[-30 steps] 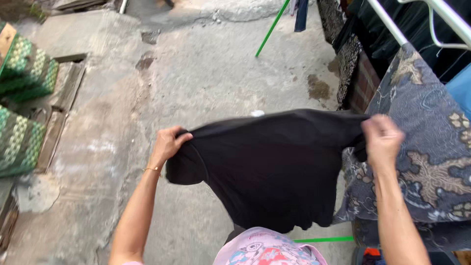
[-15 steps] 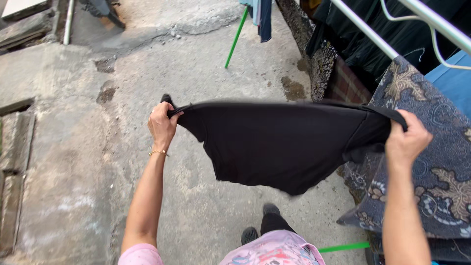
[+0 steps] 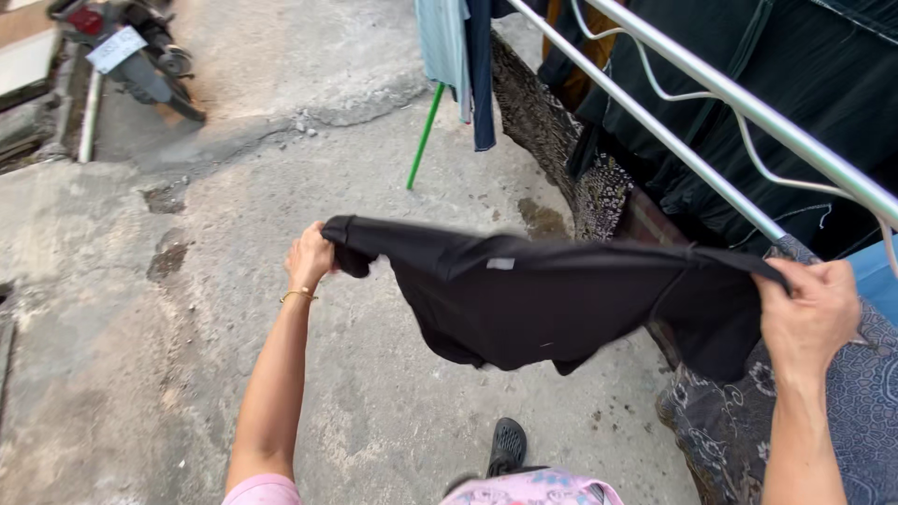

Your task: The person hangs a black shirt and a tan shirt on a metal drying rack. They then reach into a tub of water containing clothes, pick up a red shirt, and wring it out repeatedly by hand.

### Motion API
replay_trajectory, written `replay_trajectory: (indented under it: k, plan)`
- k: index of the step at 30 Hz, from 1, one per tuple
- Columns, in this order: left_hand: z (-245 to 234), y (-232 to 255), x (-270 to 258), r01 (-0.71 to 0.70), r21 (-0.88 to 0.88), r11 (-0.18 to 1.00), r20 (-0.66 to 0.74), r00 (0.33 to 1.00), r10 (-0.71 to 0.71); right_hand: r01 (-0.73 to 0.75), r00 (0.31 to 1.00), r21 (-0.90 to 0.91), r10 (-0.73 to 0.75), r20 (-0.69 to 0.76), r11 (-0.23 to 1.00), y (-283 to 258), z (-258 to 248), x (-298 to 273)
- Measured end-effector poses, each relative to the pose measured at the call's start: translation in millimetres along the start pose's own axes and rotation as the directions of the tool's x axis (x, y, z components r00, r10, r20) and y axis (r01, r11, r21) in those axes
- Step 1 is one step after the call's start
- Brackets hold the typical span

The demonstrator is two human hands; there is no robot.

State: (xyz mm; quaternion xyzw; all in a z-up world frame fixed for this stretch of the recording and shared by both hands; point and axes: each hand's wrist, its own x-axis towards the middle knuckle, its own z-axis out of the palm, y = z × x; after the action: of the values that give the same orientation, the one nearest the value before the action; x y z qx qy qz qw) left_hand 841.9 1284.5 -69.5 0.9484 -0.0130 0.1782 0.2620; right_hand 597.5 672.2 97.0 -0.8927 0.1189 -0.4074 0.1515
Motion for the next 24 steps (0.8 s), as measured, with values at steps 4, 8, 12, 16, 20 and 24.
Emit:
replay_trajectory:
  k: [4, 8, 12, 16, 20, 24]
  plan:
    - [27, 51, 56, 0.437, -0.778, 0.452, 0.378, 0.899, -0.220, -0.349, 0.932, 0.478, 0.354, 0.084, 0.806, 10, 26, 28]
    - [40, 98, 118, 0.348, -0.879, 0.324, 0.315, 0.937, -0.152, -0.258, 0.947, 0.701, 0.318, 0.046, 0.665, 23, 52, 44]
    - [62, 123, 188, 0.187, -0.904, 0.384, 0.206, 0.979, 0.009, -0.203, 0.938, 0.735, 0.344, -0.044, 0.647, 39, 80, 57]
    - [77, 140, 267, 0.091, -0.905, 0.415, 0.174, 0.971, 0.165, -0.162, 0.910, 0.692, 0.378, -0.171, 0.704, 41, 104, 68]
    - [89, 160, 341, -0.297, -0.765, 0.572, -0.008, 0.892, 0.452, -0.153, 0.892, 0.656, 0.389, -0.230, 0.739, 38, 123, 83]
    - [121, 194, 399, -0.616, -0.583, 0.531, -0.078, 0.692, 0.717, -0.183, 0.850, 0.717, 0.475, -0.228, 0.672, 45, 141, 89]
